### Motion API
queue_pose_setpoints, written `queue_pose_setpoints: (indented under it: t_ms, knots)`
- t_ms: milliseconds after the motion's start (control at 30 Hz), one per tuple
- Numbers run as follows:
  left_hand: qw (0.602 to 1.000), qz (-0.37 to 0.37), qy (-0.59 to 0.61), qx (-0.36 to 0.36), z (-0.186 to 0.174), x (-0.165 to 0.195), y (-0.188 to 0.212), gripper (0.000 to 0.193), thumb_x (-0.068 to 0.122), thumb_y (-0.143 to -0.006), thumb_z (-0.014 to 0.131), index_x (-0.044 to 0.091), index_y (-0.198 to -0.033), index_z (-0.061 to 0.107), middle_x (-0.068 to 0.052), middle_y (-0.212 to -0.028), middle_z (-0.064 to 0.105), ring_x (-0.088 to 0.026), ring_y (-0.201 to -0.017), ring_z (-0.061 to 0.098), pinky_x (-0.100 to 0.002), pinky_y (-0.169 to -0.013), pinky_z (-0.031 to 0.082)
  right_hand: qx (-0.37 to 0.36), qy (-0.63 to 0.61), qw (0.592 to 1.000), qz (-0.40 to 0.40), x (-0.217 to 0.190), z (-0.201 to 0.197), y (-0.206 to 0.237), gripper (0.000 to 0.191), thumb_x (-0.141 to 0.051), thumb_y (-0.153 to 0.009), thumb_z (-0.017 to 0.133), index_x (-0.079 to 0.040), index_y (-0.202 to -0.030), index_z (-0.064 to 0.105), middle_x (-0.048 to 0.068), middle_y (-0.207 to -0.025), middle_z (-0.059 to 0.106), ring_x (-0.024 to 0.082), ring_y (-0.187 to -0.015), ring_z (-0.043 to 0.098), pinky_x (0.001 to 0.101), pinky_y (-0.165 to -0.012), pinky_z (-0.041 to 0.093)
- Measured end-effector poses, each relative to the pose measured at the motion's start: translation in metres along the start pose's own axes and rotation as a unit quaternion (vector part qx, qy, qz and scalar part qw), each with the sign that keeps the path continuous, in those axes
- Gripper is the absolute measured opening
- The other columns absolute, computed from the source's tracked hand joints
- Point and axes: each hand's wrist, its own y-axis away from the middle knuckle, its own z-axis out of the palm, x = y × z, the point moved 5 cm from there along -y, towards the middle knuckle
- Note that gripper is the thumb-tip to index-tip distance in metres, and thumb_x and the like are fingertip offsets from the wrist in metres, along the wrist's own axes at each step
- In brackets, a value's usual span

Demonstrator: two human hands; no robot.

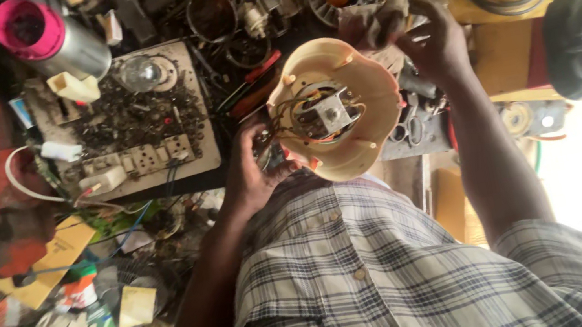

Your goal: The person disassembles a small electrical motor, removes the rotor, and uses pliers to adjust internal components. They then reassemble the motor and place it back into a plastic housing.

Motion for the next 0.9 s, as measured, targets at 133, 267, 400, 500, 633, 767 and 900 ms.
queue_pose_setpoints:
  t_ms: [133, 267, 400, 500, 633, 767, 900]
  knots:
    - [0.999, -0.04, -0.02, -0.001, 0.003, -0.002, 0.003, 0.091, 0.055, -0.08, 0.084, 0.001, -0.142, 0.045, -0.02, -0.142, 0.054, -0.033, -0.132, 0.057, -0.044, -0.112, 0.048, -0.017, -0.185, 0.981, 0.052, 0.002, 0.041, 0.004, 0.043, -0.009, -0.087, 0.082, 0.002, -0.127, 0.069, 0.02, -0.115, 0.072, 0.024, -0.095, 0.073, 0.0355, -0.079, 0.06]
    - [0.999, -0.044, -0.02, -0.004, 0.003, 0.0, 0.004, 0.089, 0.053, -0.082, 0.085, 0.002, -0.142, 0.046, -0.02, -0.142, 0.055, -0.033, -0.132, 0.059, -0.043, -0.111, 0.05, 0.041, -0.222, 0.97, 0.091, 0.023, 0.048, 0.013, 0.017, -0.005, -0.093, 0.075, 0.002, -0.108, 0.074, 0.011, -0.095, 0.074, 0.018, -0.084, 0.07, 0.0308, -0.076, 0.059]
    - [0.998, -0.06, -0.002, -0.03, 0.005, 0.001, 0.004, 0.09, 0.054, -0.083, 0.082, 0.002, -0.145, 0.042, -0.02, -0.142, 0.054, -0.032, -0.131, 0.06, -0.042, -0.112, 0.053, 0.086, -0.096, 0.992, 0.01, 0.048, 0.007, 0.025, 0.006, 0.005, -0.093, 0.071, -0.001, -0.095, 0.07, 0.005, -0.087, 0.071, 0.012, -0.078, 0.067, 0.0274, -0.071, 0.055]
    - [0.988, -0.081, 0.122, -0.045, 0.008, -0.001, 0.004, 0.094, 0.058, -0.085, 0.079, 0.001, -0.146, 0.036, -0.023, -0.148, 0.043, -0.034, -0.14, 0.053, -0.043, -0.115, 0.054, 0.17, -0.188, 0.967, 0.009, 0.058, -0.021, 0.032, 0.017, 0.016, -0.094, 0.069, 0.0, -0.098, 0.068, 0.006, -0.093, 0.072, 0.013, -0.08, 0.067, 0.0288, -0.07, 0.056]
    - [0.999, -0.032, 0.005, -0.039, 0.008, 0.003, 0.001, 0.092, 0.056, -0.084, 0.08, 0.002, -0.146, 0.04, -0.022, -0.144, 0.052, -0.034, -0.135, 0.058, -0.044, -0.114, 0.054, 0.169, -0.251, 0.952, 0.045, 0.048, -0.056, 0.035, 0.024, 0.014, -0.099, 0.071, 0.001, -0.118, 0.067, 0.011, -0.111, 0.072, 0.016, -0.089, 0.068, 0.0284, -0.077, 0.058]
    - [0.998, -0.045, -0.02, -0.028, 0.011, 0.004, 0.0, 0.096, 0.058, -0.08, 0.084, 0.004, -0.147, 0.041, -0.022, -0.142, 0.052, -0.035, -0.133, 0.059, -0.045, -0.11, 0.054, 0.146, 0.117, 0.967, -0.171, -0.015, -0.072, 0.047, 0.043, 0.021, -0.088, 0.075, 0.009, -0.126, 0.058, 0.021, -0.125, 0.063, 0.028, -0.107, 0.067, 0.0306, -0.084, 0.058]
    - [0.996, -0.066, -0.051, -0.027, 0.014, 0.009, 0.0, 0.099, 0.057, -0.078, 0.088, 0.004, -0.147, 0.042, -0.024, -0.146, 0.051, -0.04, -0.137, 0.053, -0.049, -0.111, 0.05, 0.061, -0.074, 0.993, -0.072, -0.054, -0.062, 0.058, 0.032, 0.007, -0.096, 0.072, -0.001, -0.125, 0.061, 0.009, -0.125, 0.065, 0.019, -0.11, 0.07, 0.026, -0.094, 0.06]
